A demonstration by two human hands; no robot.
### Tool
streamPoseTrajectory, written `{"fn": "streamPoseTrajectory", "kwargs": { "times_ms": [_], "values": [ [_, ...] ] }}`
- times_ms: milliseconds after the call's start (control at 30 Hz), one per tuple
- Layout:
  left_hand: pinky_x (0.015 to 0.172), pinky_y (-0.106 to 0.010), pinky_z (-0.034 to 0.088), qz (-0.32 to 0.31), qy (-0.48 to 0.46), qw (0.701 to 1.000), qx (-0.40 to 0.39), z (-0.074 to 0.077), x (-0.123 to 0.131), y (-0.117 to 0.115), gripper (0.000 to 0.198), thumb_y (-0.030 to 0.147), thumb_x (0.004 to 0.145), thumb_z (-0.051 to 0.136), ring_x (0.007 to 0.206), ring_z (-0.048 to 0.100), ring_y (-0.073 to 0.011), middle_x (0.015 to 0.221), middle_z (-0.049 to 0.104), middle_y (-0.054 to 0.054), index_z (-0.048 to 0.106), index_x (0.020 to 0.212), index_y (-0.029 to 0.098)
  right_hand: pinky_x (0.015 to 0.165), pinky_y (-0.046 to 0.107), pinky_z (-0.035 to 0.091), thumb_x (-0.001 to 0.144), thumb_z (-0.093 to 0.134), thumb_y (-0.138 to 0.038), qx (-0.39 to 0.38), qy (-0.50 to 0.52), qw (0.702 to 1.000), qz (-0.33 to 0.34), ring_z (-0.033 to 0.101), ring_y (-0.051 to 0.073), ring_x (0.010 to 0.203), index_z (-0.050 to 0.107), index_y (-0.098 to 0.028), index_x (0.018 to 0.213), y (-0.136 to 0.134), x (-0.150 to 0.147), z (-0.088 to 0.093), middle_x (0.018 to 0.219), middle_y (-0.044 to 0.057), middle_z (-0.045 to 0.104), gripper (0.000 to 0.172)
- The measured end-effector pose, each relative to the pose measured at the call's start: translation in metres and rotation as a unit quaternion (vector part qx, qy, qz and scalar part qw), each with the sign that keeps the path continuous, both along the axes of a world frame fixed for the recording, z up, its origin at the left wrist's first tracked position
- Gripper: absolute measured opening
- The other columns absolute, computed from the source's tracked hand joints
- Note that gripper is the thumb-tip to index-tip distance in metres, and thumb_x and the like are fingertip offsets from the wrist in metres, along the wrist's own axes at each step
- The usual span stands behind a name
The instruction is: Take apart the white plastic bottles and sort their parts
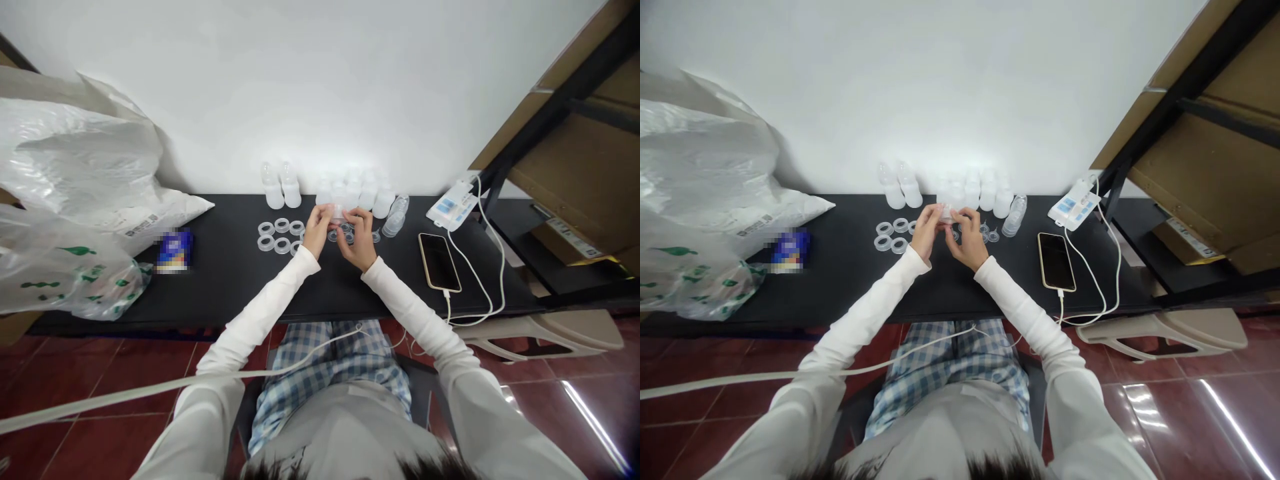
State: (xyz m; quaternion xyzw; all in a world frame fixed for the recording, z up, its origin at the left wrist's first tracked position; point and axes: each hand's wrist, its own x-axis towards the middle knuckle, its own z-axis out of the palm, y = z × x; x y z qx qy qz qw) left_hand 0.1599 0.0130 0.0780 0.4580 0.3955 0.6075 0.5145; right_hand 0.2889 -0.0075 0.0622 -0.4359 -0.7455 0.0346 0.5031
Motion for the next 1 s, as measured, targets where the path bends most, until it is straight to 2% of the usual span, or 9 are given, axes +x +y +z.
{"fn": "streamPoseTrajectory", "kwargs": {
  "times_ms": [67, 133, 267, 367, 467, 567, 700, 867, 1000],
  "values": [
    [0.071, -0.025, 0.055, -0.010, 0.009, 1.000, 0.012, -0.001, -0.003, 0.002, 0.031, 0.048, 0.087, 0.064, 0.080, 0.063, -0.0126, 0.102, 0.065, -0.004, 0.065, 0.101, 0.021, 0.098, 0.048, 0.052, 0.097, 0.041, -0.045, 0.003, 0.018, 1.000, 0.021, 0.056, 0.026, 0.116, 0.050, -0.020, 0.121, -0.001, 0.003, -0.002, 0.115, 0.014, 0.052, 0.035],
    [0.072, -0.027, 0.055, -0.006, 0.056, 0.997, 0.053, -0.001, -0.007, 0.003, 0.036, 0.051, 0.086, 0.065, 0.086, 0.063, -0.0148, 0.108, 0.064, -0.006, 0.068, 0.106, 0.022, 0.092, 0.042, 0.054, 0.098, 0.039, -0.049, -0.017, 0.083, 0.996, 0.023, 0.061, 0.021, 0.103, 0.045, -0.021, 0.119, 0.004, 0.006, -0.002, 0.110, 0.011, 0.054, 0.036],
    [0.088, -0.031, 0.054, -0.022, 0.168, 0.972, 0.160, -0.002, -0.010, 0.006, 0.040, 0.052, 0.083, 0.068, 0.107, 0.062, -0.0209, 0.114, 0.061, -0.009, 0.071, 0.110, 0.023, 0.063, 0.026, 0.052, 0.092, 0.048, -0.062, -0.131, 0.185, 0.973, 0.051, 0.058, 0.010, 0.068, 0.040, -0.024, 0.123, 0.025, 0.009, 0.004, 0.096, 0.001, 0.054, 0.049],
    [0.097, -0.033, 0.051, -0.013, 0.142, 0.974, 0.179, -0.009, -0.008, 0.011, 0.042, 0.050, 0.082, 0.070, 0.119, 0.058, -0.0214, 0.124, 0.058, -0.009, 0.065, 0.115, 0.025, 0.050, 0.022, 0.044, 0.085, 0.055, -0.066, -0.209, 0.206, 0.951, 0.097, 0.049, 0.007, 0.054, 0.052, -0.024, 0.103, 0.040, 0.007, 0.007, 0.080, -0.005, 0.051, 0.046],
    [0.099, -0.032, 0.050, 0.040, 0.084, 0.982, 0.164, -0.018, -0.004, 0.015, 0.041, 0.047, 0.080, 0.073, 0.117, 0.059, -0.0192, 0.123, 0.056, -0.009, 0.060, 0.112, 0.025, 0.048, 0.023, 0.041, 0.088, 0.048, -0.065, -0.227, 0.270, 0.934, 0.050, 0.047, 0.008, 0.049, 0.053, -0.023, 0.088, 0.049, 0.001, 0.005, 0.066, -0.006, 0.048, 0.042],
    [0.095, -0.032, 0.049, 0.063, 0.140, 0.976, 0.156, -0.022, -0.003, 0.013, 0.029, 0.047, 0.081, 0.072, 0.104, 0.059, -0.0191, 0.104, 0.060, -0.007, 0.063, 0.095, 0.023, 0.053, 0.025, 0.042, 0.093, 0.038, -0.062, -0.210, 0.290, 0.933, -0.017, 0.047, 0.011, 0.051, 0.053, -0.023, 0.088, 0.049, -0.008, 0.003, 0.060, -0.007, 0.046, 0.042],
    [0.090, -0.032, 0.047, 0.081, 0.183, 0.969, 0.149, -0.019, -0.003, 0.005, 0.027, 0.049, 0.084, 0.068, 0.090, 0.055, -0.0194, 0.085, 0.060, -0.004, 0.062, 0.079, 0.023, 0.065, 0.027, 0.045, 0.093, 0.034, -0.064, -0.171, 0.249, 0.952, -0.058, 0.050, 0.014, 0.065, 0.051, -0.023, 0.078, 0.041, -0.022, 0.004, 0.069, -0.002, 0.052, 0.047],
    [0.070, -0.026, 0.045, 0.040, 0.048, 0.992, 0.106, -0.011, 0.004, 0.001, 0.039, 0.053, 0.084, 0.064, 0.067, 0.046, -0.0127, 0.068, 0.045, 0.002, 0.047, 0.069, 0.022, 0.064, 0.026, 0.041, 0.093, 0.040, -0.059, -0.108, 0.205, 0.966, -0.117, 0.044, 0.012, 0.060, 0.039, -0.024, 0.067, 0.029, -0.031, 0.011, 0.062, -0.004, 0.045, 0.043],
    [0.057, -0.022, 0.039, -0.016, -0.038, 0.999, 0.031, 0.001, 0.007, 0.000, 0.038, 0.041, 0.085, 0.065, 0.058, 0.040, -0.0095, 0.064, 0.037, 0.003, 0.039, 0.065, 0.021, 0.064, 0.030, 0.040, 0.096, 0.032, -0.049, -0.033, 0.090, 0.985, -0.144, 0.042, 0.014, 0.058, 0.040, -0.024, 0.062, 0.031, -0.022, 0.009, 0.058, -0.001, 0.043, 0.043]
  ]
}}
